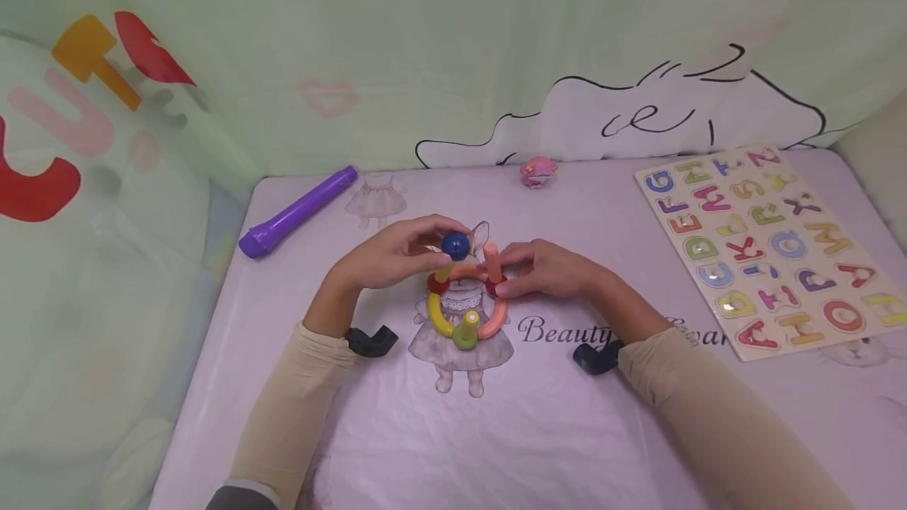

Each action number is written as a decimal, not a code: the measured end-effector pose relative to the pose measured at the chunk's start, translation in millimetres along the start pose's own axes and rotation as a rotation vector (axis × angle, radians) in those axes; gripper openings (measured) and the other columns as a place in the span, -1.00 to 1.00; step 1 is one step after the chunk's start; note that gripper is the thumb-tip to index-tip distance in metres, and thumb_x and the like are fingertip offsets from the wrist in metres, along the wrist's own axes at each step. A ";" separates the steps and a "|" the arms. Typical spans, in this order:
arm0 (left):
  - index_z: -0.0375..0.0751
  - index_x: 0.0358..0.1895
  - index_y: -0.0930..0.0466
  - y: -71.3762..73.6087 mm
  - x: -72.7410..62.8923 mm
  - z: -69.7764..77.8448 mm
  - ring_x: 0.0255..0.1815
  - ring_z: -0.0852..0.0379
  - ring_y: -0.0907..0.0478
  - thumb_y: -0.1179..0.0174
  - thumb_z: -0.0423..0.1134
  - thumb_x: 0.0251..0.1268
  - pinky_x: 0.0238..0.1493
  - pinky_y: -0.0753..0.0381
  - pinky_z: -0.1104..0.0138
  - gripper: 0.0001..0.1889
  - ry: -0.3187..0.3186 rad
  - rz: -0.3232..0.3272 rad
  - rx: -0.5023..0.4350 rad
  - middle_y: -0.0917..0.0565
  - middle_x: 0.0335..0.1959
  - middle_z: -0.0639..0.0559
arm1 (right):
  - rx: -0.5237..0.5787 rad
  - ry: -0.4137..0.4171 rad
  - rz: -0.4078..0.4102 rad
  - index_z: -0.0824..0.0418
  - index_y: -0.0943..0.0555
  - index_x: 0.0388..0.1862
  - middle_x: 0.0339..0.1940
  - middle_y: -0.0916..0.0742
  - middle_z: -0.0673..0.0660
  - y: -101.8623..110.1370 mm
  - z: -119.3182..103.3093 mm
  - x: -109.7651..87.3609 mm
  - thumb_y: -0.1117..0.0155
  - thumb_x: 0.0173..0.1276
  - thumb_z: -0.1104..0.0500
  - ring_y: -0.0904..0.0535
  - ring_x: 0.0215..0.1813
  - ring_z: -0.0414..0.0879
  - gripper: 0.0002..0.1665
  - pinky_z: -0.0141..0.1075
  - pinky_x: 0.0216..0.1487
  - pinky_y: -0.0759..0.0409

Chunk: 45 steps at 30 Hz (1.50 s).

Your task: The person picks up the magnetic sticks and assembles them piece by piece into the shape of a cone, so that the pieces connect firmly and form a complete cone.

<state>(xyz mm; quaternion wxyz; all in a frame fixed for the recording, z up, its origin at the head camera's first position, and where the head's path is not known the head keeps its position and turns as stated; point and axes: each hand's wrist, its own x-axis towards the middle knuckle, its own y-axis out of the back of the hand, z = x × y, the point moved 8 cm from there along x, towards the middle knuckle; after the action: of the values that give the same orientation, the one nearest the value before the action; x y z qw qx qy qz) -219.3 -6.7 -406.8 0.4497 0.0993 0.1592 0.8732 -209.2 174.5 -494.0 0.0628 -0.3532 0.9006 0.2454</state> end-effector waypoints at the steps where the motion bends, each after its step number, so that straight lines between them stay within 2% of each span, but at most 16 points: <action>1: -0.23 0.42 -0.42 -0.2 0.1 -0.1 0.22 -0.04 -0.61 -0.19 -0.27 0.51 0.31 -0.56 0.05 -0.53 -0.002 -0.001 0.001 -0.55 0.37 -0.09 | 0.007 0.002 0.001 -0.05 -0.72 0.17 -0.04 -0.67 0.08 1.1 1.1 -0.1 -0.45 0.35 0.04 -0.55 0.01 0.04 -0.60 -0.32 -0.14 -0.52; 5: -0.19 0.42 -0.42 -0.4 0.6 -1.3 0.21 0.04 -0.61 -0.18 -0.27 0.52 0.30 -0.58 0.11 -0.54 0.003 0.001 0.001 -0.55 0.36 -0.07 | 0.081 -0.004 -0.016 0.06 -0.71 0.21 0.07 -0.62 0.14 3.0 0.9 -0.7 -0.35 0.44 0.09 -0.46 0.12 0.08 -0.61 -0.32 -0.09 -0.57; 10: -0.18 0.42 -0.42 -0.3 1.4 -3.9 0.22 0.08 -0.61 -0.14 -0.23 0.55 0.24 -0.61 0.25 -0.55 0.021 0.006 0.001 -0.54 0.37 -0.03 | 0.146 -0.043 -0.063 0.12 -0.71 0.19 0.12 -0.59 0.19 0.7 -1.4 0.7 -0.29 0.49 0.07 -0.50 0.06 0.03 -0.64 -0.33 -0.16 -0.64; 20: -0.11 0.37 -0.45 -2.7 6.9 -8.3 0.19 0.13 -0.61 -0.04 -0.19 0.62 0.25 -0.59 0.28 -0.64 0.023 0.022 -0.034 -0.59 0.27 -0.03 | 0.155 -0.071 -0.091 0.12 -0.73 0.14 0.08 -0.62 0.18 0.2 1.6 3.2 -0.31 0.48 0.05 -0.56 -0.04 -0.05 -0.67 -0.35 -0.18 -0.65; 25: -0.14 0.36 -0.45 -5.0 8.5 -8.7 0.14 0.11 -0.62 -0.03 -0.21 0.62 0.18 -0.61 0.28 -0.64 0.011 0.018 -0.044 -0.58 0.24 -0.04 | 0.139 -0.057 -0.100 0.12 -0.75 0.08 0.02 -0.62 0.15 0.2 0.9 4.3 -0.32 0.48 0.05 -0.55 -0.02 -0.03 -0.71 -0.34 -0.19 -0.66; 31: -0.20 0.39 -0.42 -6.8 8.8 -7.4 0.10 0.07 -0.66 0.00 -0.22 0.63 0.14 -0.64 0.26 -0.62 0.008 0.011 -0.057 -0.57 0.19 -0.07 | 0.134 -0.084 -0.096 0.09 -0.77 0.06 0.01 -0.61 0.15 0.4 3.2 6.0 -0.34 0.47 0.03 -0.54 -0.02 -0.01 -0.72 -0.34 -0.20 -0.66; 38: -0.14 0.38 -0.42 -6.8 8.5 -5.6 0.16 0.09 -0.64 0.01 -0.21 0.64 0.22 -0.60 0.26 -0.63 0.005 0.011 -0.057 -0.56 0.26 -0.08 | 0.145 -0.085 -0.092 0.13 -0.77 0.09 0.02 -0.59 0.18 -0.6 1.2 7.2 -0.34 0.46 0.03 -0.51 0.00 0.01 -0.68 -0.34 -0.21 -0.66; 45: -0.18 0.36 -0.43 -6.1 8.2 -5.0 0.28 0.09 -0.57 0.01 -0.26 0.63 0.33 -0.54 0.26 -0.65 -0.006 0.013 -0.074 -0.56 0.29 -0.08 | 0.159 -0.099 -0.083 0.15 -0.78 0.05 0.01 -0.60 0.20 -1.6 3.1 8.5 -0.38 0.43 0.06 -0.52 -0.03 -0.01 -0.70 -0.37 -0.23 -0.65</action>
<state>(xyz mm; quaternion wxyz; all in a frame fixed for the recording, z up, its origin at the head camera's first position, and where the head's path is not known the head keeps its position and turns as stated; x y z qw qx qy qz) -221.0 2.4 -413.5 0.4478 0.0861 0.1249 0.8812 -214.6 169.8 -499.8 0.1453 -0.3716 0.8976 0.1875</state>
